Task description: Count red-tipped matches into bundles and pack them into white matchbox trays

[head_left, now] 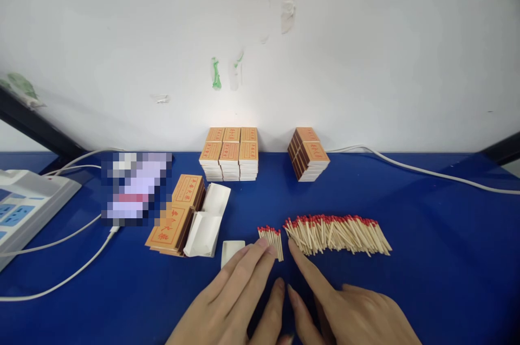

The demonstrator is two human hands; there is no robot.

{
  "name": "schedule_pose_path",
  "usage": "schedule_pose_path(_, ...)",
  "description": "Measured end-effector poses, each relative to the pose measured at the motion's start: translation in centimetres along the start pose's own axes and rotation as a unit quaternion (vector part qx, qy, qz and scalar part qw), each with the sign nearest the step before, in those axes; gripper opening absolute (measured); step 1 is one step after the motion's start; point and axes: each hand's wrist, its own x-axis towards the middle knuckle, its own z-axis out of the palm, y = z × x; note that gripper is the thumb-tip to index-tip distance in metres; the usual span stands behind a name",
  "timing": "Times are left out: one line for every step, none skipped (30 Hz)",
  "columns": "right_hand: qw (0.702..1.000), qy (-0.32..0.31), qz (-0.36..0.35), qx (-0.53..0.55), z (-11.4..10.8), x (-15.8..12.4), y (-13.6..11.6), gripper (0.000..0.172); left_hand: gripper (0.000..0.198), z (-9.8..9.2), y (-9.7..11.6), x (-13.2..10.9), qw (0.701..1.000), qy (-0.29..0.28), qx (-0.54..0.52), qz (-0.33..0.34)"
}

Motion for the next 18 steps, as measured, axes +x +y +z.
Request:
schedule_pose_path(1.0,-0.001,0.0,0.002,-0.01,0.01,-0.01,0.059,0.034,-0.02,-0.03,-0.04,1.0,-0.024,0.001,-0.004)
schedule_pose_path(1.0,-0.002,-0.002,0.007,-0.01,0.02,-0.01,0.06,0.034,-0.07,-0.06,-0.07,1.0,-0.025,0.006,0.001)
schedule_pose_path(1.0,-0.004,-0.003,0.012,-0.01,0.03,-0.02,0.06,0.034,-0.12,-0.09,-0.11,0.999,-0.043,0.007,0.001)
schedule_pose_path(1.0,-0.005,-0.005,0.016,0.0,0.04,-0.02,0.059,0.034,-0.18,-0.1,-0.12,0.999,-0.04,0.007,0.004)
schedule_pose_path(1.0,-0.007,-0.006,0.02,0.02,0.04,-0.01,0.059,0.034,-0.23,-0.1,-0.12,0.999,-0.033,0.004,0.005)
schedule_pose_path(1.0,-0.009,-0.007,0.022,0.05,0.02,0.0,0.057,0.034,-0.27,-0.07,-0.1,1.0,-0.028,0.0,0.004)
schedule_pose_path(1.0,-0.011,-0.008,0.024,0.07,0.0,0.02,0.056,0.033,-0.29,-0.03,-0.06,1.0,-0.026,-0.004,0.0)
schedule_pose_path(1.0,-0.013,-0.008,0.025,0.1,-0.04,0.03,0.054,0.031,-0.29,0.01,-0.01,1.0,-0.03,-0.007,-0.005)
schedule_pose_path(0.999,-0.016,-0.009,0.026,0.12,-0.09,0.05,0.053,0.031,-0.26,0.06,0.03,0.999,-0.033,-0.007,-0.006)
schedule_pose_path(0.999,-0.016,-0.009,0.027,0.15,-0.13,0.08,0.052,0.03,-0.2,0.09,0.06,0.999,-0.044,-0.007,-0.006)
schedule_pose_path(0.999,-0.017,-0.008,0.027,0.18,-0.18,0.1,0.052,0.03,-0.11,0.11,0.06,0.999,-0.049,-0.006,-0.006)
schedule_pose_path(0.999,-0.016,-0.007,0.027,0.2,-0.21,0.12,0.052,0.031,0.0,0.11,0.05,0.999,-0.033,-0.005,-0.003)
schedule_pose_path(1.0,-0.015,-0.006,0.026,0.22,-0.23,0.13,0.052,0.032,0.11,0.11,0.01,1.0,-0.023,-0.005,-0.002)
schedule_pose_path(1.0,-0.015,-0.006,0.024,0.24,-0.23,0.14,0.053,0.034,0.2,0.1,-0.03,1.0,0.0,-0.006,0.0)
schedule_pose_path(1.0,-0.015,-0.007,0.023,0.24,-0.21,0.14,0.054,0.035,0.24,0.1,-0.07,1.0,0.012,-0.009,-0.001)
schedule_pose_path(1.0,-0.016,-0.008,0.023,0.22,-0.17,0.13,0.055,0.034,0.22,0.12,-0.11,1.0,-0.016,-0.009,0.0)
schedule_pose_path(0.999,-0.018,-0.01,0.026,0.2,-0.12,0.11,0.057,0.032,0.16,0.14,-0.14,1.0,-0.023,-0.01,-0.005)
schedule_pose_path(0.999,-0.02,-0.011,0.031,0.16,-0.07,0.09,0.06,0.031,0.07,0.17,-0.15,0.999,-0.04,-0.01,-0.008)
